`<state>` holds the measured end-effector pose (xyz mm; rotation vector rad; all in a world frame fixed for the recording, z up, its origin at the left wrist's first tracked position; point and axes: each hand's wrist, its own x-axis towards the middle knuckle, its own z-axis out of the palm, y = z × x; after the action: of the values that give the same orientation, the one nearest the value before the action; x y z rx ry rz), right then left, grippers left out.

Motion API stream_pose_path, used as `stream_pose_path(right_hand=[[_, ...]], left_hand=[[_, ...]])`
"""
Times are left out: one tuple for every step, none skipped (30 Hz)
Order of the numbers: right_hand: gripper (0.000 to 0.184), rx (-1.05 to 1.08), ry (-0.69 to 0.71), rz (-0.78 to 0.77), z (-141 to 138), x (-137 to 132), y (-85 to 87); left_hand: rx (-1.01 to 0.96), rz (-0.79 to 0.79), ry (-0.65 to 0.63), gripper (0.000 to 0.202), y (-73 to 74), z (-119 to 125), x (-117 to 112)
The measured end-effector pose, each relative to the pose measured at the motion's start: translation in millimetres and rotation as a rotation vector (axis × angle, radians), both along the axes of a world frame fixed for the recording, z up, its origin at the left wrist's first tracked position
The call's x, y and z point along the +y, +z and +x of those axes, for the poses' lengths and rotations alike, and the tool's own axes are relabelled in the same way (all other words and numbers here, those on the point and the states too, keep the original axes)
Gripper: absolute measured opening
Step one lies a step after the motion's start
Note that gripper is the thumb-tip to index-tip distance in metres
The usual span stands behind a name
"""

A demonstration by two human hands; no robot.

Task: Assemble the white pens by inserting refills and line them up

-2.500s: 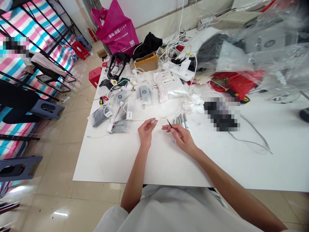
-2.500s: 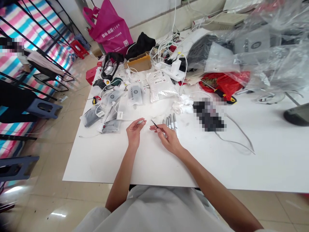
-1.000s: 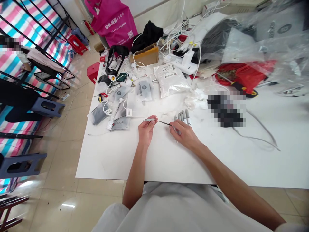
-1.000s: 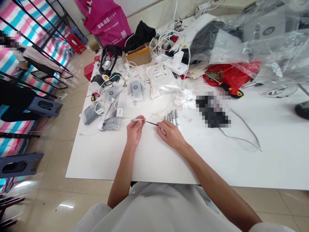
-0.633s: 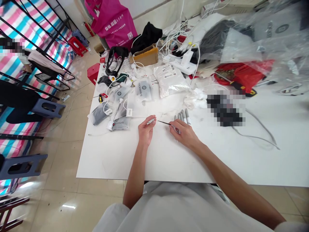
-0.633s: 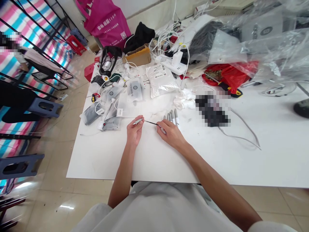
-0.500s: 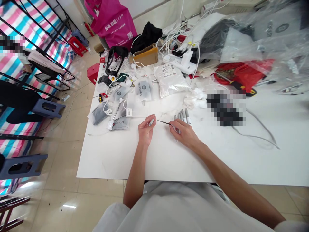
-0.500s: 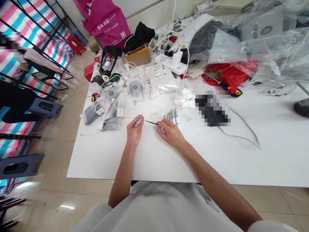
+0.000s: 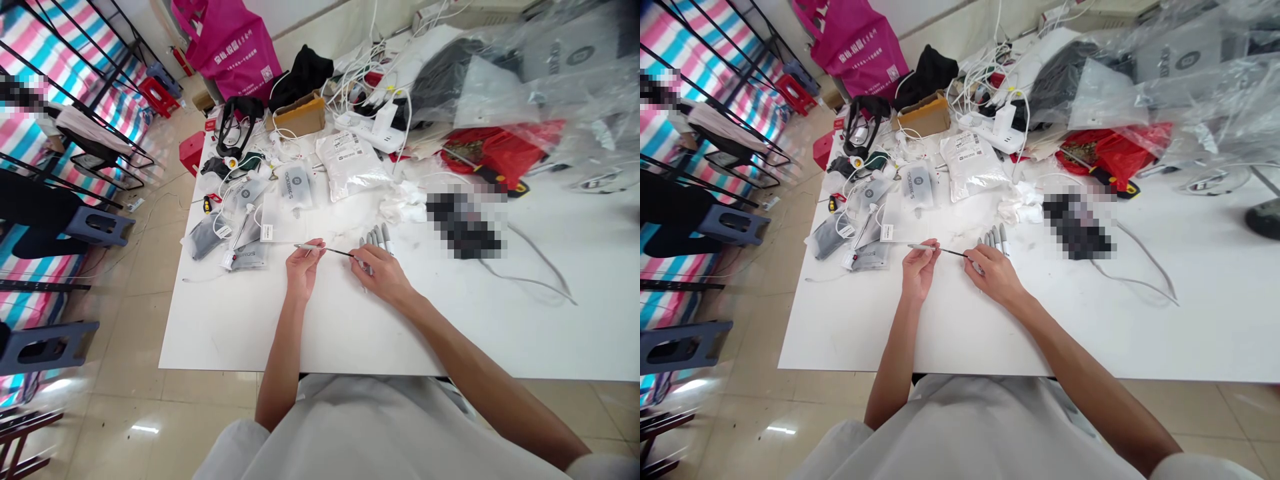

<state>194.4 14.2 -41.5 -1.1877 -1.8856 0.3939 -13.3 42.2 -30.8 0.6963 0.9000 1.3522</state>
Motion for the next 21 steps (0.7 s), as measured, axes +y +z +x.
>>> stream_pose_path(right_hand=[[0.014,-0.001,-0.001,0.003,0.0,-0.1,0.3],[0.014,-0.001,-0.001,0.005,0.1,-0.1,0.5],[0.014,-0.004,0.0,0.007,0.1,-0.2,0.7],[0.015,-0.01,0.0,0.01,0.1,-0.2,0.7],[0.015,-0.017,-0.002,0.014,0.2,-0.2,0.6],[0.015,-0.024,-0.004,0.02,0.2,-0.1,0.5],[0.015,-0.03,-0.006,0.026,0.3,0.0,0.2],[0.014,-0.036,-0.005,0.033,0.3,0.1,-0.1],[0.014,-0.04,-0.004,0.039,0.4,0.3,-0.5],[0.014,-0.042,-0.003,0.043,0.3,0.5,-0.8],[0.014,-0.044,-0.002,0.045,0.3,0.6,-1.1],[0.014,-0.045,0.001,0.046,0.1,0.7,-1.3],[0.014,-0.046,0.004,0.045,0.0,0.7,-1.4],[0.014,-0.048,0.006,0.045,-0.2,0.7,-1.3],[0.014,-0.05,0.008,0.045,-0.4,0.6,-1.2],[0.014,-0.053,0.01,0.046,-0.4,0.5,-1.0],[0.014,-0.055,0.011,0.045,-0.5,0.5,-0.7],[0.014,-0.057,0.011,0.043,-0.5,0.4,-0.4],[0.014,-0.057,0.012,0.04,-0.4,0.4,-0.2],[0.014,-0.057,0.012,0.036,-0.3,0.4,-0.1],[0.014,-0.057,0.012,0.03,-0.3,0.4,-0.1]], left_hand=[[-0.002,0.008,-0.012,0.031,0.9,-0.1,-0.3],[-0.004,0.014,-0.024,0.032,1.7,-0.2,-0.6],[-0.005,0.016,-0.036,0.032,2.5,-0.1,-1.0],[-0.006,0.012,-0.043,0.033,3.1,0.0,-1.3],[-0.008,0.006,-0.049,0.034,3.5,0.1,-1.6],[-0.011,0.0,-0.052,0.035,3.7,0.3,-1.7],[-0.015,-0.006,-0.053,0.035,3.6,0.5,-1.7],[-0.02,-0.009,-0.054,0.035,3.4,0.7,-1.7],[-0.023,-0.007,-0.053,0.035,3.0,0.9,-1.6],[-0.024,-0.003,-0.053,0.035,2.6,1.1,-1.5],[-0.022,0.001,-0.054,0.035,2.2,1.4,-1.4],[-0.02,0.003,-0.056,0.034,1.9,1.7,-1.4],[-0.016,0.004,-0.057,0.034,1.8,2.0,-1.4],[-0.012,0.003,-0.059,0.033,1.8,2.4,-1.6],[-0.009,0.001,-0.059,0.033,1.9,2.7,-1.8],[-0.01,0.0,-0.057,0.032,2.3,2.9,-2.0],[-0.017,0.002,-0.054,0.031,2.7,3.0,-2.2],[-0.03,0.006,-0.052,0.029,3.3,3.0,-2.4],[-0.047,0.01,-0.051,0.027,3.9,2.9,-2.6],[-0.065,0.015,-0.053,0.024,4.6,2.6,-2.6],[-0.084,0.018,-0.057,0.022,5.3,2.4,-2.6]])
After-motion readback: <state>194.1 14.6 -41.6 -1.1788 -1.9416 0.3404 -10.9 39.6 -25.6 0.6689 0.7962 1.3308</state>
